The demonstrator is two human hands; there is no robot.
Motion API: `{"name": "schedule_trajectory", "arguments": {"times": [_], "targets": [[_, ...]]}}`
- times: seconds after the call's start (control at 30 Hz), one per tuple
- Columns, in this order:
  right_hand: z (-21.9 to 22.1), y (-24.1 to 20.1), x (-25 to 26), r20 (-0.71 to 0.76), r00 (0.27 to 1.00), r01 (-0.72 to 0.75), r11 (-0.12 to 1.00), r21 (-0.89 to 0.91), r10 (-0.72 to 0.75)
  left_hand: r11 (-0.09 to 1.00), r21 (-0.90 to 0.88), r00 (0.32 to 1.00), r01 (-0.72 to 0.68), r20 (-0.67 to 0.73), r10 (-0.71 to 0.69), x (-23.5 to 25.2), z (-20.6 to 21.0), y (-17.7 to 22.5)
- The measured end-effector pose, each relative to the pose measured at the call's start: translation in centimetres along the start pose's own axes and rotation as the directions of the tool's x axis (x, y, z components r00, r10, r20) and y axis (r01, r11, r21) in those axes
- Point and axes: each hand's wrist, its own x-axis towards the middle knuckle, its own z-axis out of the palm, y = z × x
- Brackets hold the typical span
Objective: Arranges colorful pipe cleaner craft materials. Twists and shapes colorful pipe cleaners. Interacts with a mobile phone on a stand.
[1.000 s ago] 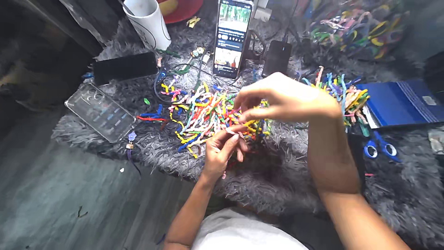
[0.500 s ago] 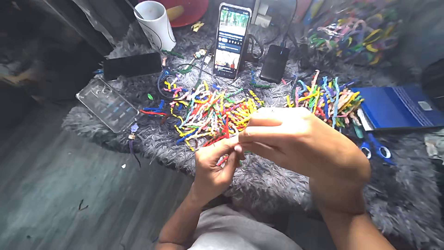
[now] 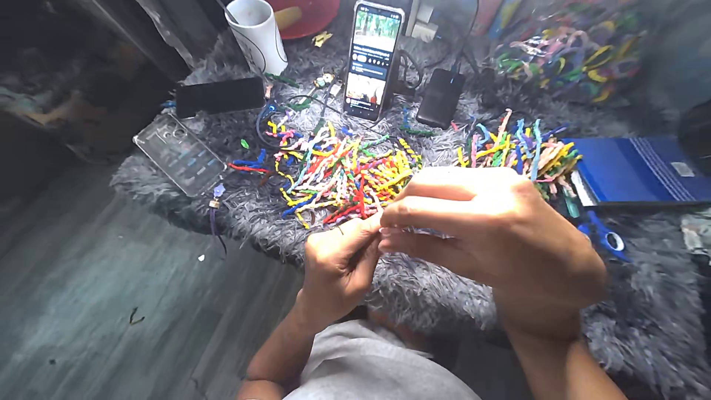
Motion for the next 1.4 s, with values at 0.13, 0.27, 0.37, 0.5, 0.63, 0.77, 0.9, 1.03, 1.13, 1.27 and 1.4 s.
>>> {"name": "schedule_trajectory", "arguments": {"times": [0.13, 0.27, 0.37, 0.5, 0.63, 0.77, 0.9, 1.03, 1.13, 1.27, 1.4], "targets": [[-0.4, -0.2, -0.2, 0.013, 0.998, 0.062, 0.997, 0.043, -0.063, 0.997, -0.078, 0.999, -0.023, 0.037, 0.026, -0.3, 0.0, 0.1], [-1.6, 0.3, -0.6, -0.051, 0.984, 0.179, 0.97, 0.166, -0.173, 0.894, -0.448, 0.983, -0.031, 0.146, 0.107, -0.6, -0.6, 0.7], [-1.9, 0.1, -1.0, -0.097, 0.971, 0.234, 0.951, 0.202, -0.219, 0.79, -0.613, 0.969, -0.002, 0.193, 0.153, -0.5, -0.5, 1.3], [-2.2, 0.4, -1.1, -0.097, 0.976, 0.214, 0.951, 0.223, -0.197, 0.714, -0.678, 0.946, 0.174, 0.316, 0.07, -0.6, -0.3, 1.5], [-2.5, 1.1, -0.8, -0.063, 0.982, 0.186, 0.963, 0.194, -0.177, 0.754, -0.591, 0.913, 0.286, 0.407, -0.027, -0.8, -0.7, 1.2], [-2.6, 1.6, -0.6, -0.062, 0.978, 0.21, 0.95, 0.232, -0.201, 0.697, -0.683, 0.927, 0.217, 0.367, 0.071, -0.9, -0.8, 0.9], [-2.6, 1.6, -0.8, -0.094, 0.973, 0.23, 0.927, 0.296, -0.212, 0.61, -0.759, 0.91, 0.228, 0.389, 0.143, -0.6, -0.7, 0.9], [-3.3, 1.9, -1.0, -0.091, 0.982, 0.182, 0.942, 0.282, -0.163, 0.784, -0.597, 0.929, 0.172, 0.362, 0.072, -0.5, -0.7, 0.6], [-3.9, 1.9, -1.3, -0.091, 0.986, 0.159, 0.952, 0.262, -0.14, 0.815, -0.553, 0.93, 0.171, 0.364, 0.052, -0.7, -0.7, 0.2], [-4.9, 2.9, -1.8, -0.104, 0.992, 0.102, 0.964, 0.247, -0.078, 0.804, -0.556, 0.925, 0.212, 0.379, 0.018, -0.8, -0.9, -0.1], [-5.7, 4.5, -2.3, -0.125, 0.992, 0.058, 0.977, 0.207, -0.032, 0.834, -0.508, 0.913, 0.215, 0.409, 0.014, -0.6, -0.8, -0.3]]}}
